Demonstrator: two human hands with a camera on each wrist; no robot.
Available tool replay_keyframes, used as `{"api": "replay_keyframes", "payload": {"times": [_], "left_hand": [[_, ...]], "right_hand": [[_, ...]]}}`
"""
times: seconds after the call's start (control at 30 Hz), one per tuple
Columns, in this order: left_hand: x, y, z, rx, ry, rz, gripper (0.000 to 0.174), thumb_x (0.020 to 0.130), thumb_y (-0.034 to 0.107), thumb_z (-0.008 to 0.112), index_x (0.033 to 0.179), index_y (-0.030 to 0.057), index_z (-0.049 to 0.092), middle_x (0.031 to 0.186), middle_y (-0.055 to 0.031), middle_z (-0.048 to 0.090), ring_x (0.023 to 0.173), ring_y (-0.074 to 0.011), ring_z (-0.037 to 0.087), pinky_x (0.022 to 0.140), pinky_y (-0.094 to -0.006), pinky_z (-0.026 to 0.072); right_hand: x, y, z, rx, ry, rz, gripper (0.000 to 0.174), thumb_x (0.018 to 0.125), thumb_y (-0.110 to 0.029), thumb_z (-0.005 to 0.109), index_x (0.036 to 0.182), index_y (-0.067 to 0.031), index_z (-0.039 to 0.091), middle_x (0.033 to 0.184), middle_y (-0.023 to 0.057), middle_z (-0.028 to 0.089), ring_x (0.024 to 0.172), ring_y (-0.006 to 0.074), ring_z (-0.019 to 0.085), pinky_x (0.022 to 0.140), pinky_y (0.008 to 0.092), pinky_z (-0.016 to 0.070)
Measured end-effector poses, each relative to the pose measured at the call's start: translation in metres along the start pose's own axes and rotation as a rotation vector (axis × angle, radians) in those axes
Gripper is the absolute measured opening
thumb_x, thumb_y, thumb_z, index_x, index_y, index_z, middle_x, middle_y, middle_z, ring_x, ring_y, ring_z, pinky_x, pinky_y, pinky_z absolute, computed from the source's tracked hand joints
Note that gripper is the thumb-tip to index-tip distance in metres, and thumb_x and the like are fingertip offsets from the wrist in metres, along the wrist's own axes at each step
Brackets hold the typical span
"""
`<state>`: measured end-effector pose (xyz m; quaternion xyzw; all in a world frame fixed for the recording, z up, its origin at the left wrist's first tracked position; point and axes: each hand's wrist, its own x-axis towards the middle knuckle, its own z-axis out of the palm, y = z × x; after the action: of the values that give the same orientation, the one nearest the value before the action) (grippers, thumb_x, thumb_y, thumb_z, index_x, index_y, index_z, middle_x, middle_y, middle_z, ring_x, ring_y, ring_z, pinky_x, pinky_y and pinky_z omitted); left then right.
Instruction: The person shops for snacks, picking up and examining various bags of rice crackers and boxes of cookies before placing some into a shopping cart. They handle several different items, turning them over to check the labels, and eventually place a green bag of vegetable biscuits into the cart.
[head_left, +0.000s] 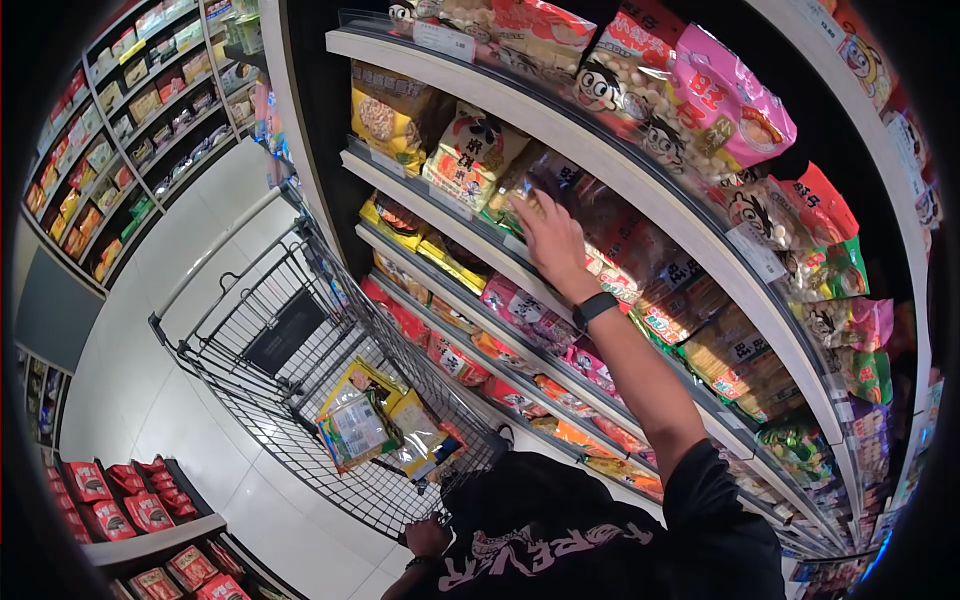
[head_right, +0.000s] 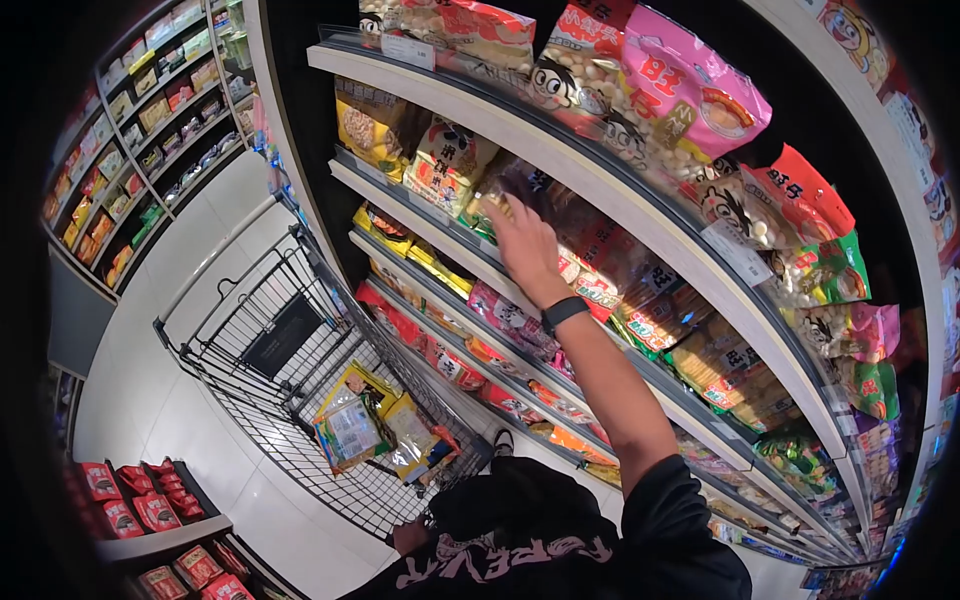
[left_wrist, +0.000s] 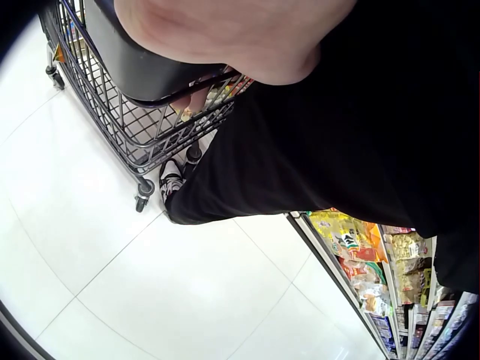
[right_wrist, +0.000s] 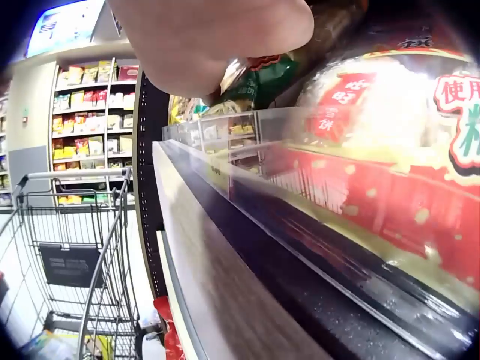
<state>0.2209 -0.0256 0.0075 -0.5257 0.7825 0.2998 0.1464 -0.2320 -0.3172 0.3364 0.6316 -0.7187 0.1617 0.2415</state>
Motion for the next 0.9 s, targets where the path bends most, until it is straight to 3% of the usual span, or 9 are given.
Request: {"api": "replay_keyframes", "payload": {"times": [0.23,0.47,0.5,0.57,0.6,0.63,0.73,0.83,0.9], "left_hand": [[-0.005,0.004,-0.004,0.005,0.029,0.021,0.029,0.08,0.037,0.061,0.098,0.0159,0.069,0.069,-0.0126,0.067,0.071,-0.0308,0.067,0.072,-0.0451,0.043],[-0.003,-0.002,0.006,0.028,0.024,-0.003,0.032,0.082,0.045,0.06,0.093,0.0168,0.071,0.07,-0.0132,0.068,0.071,-0.0313,0.067,0.071,-0.0457,0.0442],[-0.003,0.001,0.001,0.008,0.015,0.012,0.035,0.082,0.047,0.06,0.094,0.0166,0.071,0.072,-0.0134,0.069,0.072,-0.0317,0.067,0.071,-0.0462,0.0446],[-0.003,0.004,-0.005,-0.014,-0.063,-0.047,0.042,0.082,0.053,0.06,0.098,0.0155,0.07,0.077,-0.0135,0.07,0.076,-0.033,0.068,0.073,-0.047,0.0458],[-0.003,0.003,0.0,-0.009,-0.053,-0.031,0.045,0.082,0.053,0.059,0.103,0.0151,0.069,0.078,-0.0136,0.07,0.077,-0.0326,0.068,0.074,-0.0463,0.0461],[-0.004,0.005,-0.009,-0.02,-0.086,-0.043,0.043,0.083,0.051,0.06,0.107,0.0154,0.068,0.078,-0.0136,0.07,0.078,-0.0317,0.068,0.076,-0.0459,0.0456],[-0.007,0.003,-0.005,-0.016,0.081,0.032,0.035,0.079,0.041,0.065,0.102,0.0163,0.07,0.071,-0.0114,0.069,0.072,-0.0282,0.068,0.077,-0.0423,0.046],[-0.007,0.005,-0.012,-0.017,0.073,0.035,0.034,0.079,0.04,0.064,0.102,0.0168,0.07,0.072,-0.0112,0.069,0.073,-0.0288,0.068,0.077,-0.0425,0.0457],[-0.006,0.005,-0.013,-0.024,-0.019,0.021,0.037,0.083,0.046,0.06,0.105,0.0167,0.067,0.075,-0.01,0.07,0.076,-0.0292,0.067,0.08,-0.044,0.0444]], "right_hand": [[0.003,0.012,0.003,0.091,-0.21,-0.013,0.047,0.093,-0.019,0.057,0.139,-0.025,0.049,0.14,0.0087,0.049,0.107,0.0327,0.059,0.088,0.0412,0.0511],[0.018,0.029,0.018,0.265,-0.413,0.101,0.053,0.095,-0.02,0.056,0.144,-0.0293,0.042,0.127,0.0226,0.056,0.114,0.04,0.056,0.096,0.0432,0.0484],[0.023,0.027,0.017,0.18,-0.487,0.134,0.051,0.094,-0.02,0.057,0.143,-0.027,0.044,0.13,0.0209,0.055,0.116,0.0394,0.056,0.097,0.043,0.0476],[0.012,0.039,0.04,0.176,-0.219,-0.118,0.046,0.093,-0.018,0.057,0.139,-0.0164,0.049,0.136,0.0154,0.053,0.116,0.037,0.056,0.096,0.0432,0.0481],[0.016,0.013,0.008,0.174,-0.361,-0.022,0.042,0.093,-0.019,0.056,0.135,-0.0145,0.052,0.138,0.0106,0.051,0.113,0.0363,0.058,0.096,0.0415,0.0482],[0.007,0.022,0.026,0.109,-0.226,-0.13,0.042,0.095,-0.02,0.053,0.137,-0.0132,0.051,0.144,0.0068,0.047,0.115,0.0375,0.056,0.096,0.0419,0.0483],[-0.005,0.011,0.022,0.051,-0.285,-0.115,0.048,0.1,-0.033,0.043,0.144,-0.012,0.044,0.155,0.005,0.035,0.138,0.0363,0.036,0.113,0.0479,0.03],[-0.008,0.007,0.02,0.06,-0.318,-0.133,0.052,0.101,-0.036,0.04,0.146,-0.0081,0.041,0.156,0.0049,0.033,0.145,0.0333,0.025,0.118,0.0479,0.0188],[-0.012,0.003,0.021,0.063,-0.275,-0.163,0.051,0.101,-0.033,0.042,0.144,-0.0062,0.042,0.155,0.0066,0.034,0.145,0.0331,0.025,0.118,0.048,0.0186]]}}
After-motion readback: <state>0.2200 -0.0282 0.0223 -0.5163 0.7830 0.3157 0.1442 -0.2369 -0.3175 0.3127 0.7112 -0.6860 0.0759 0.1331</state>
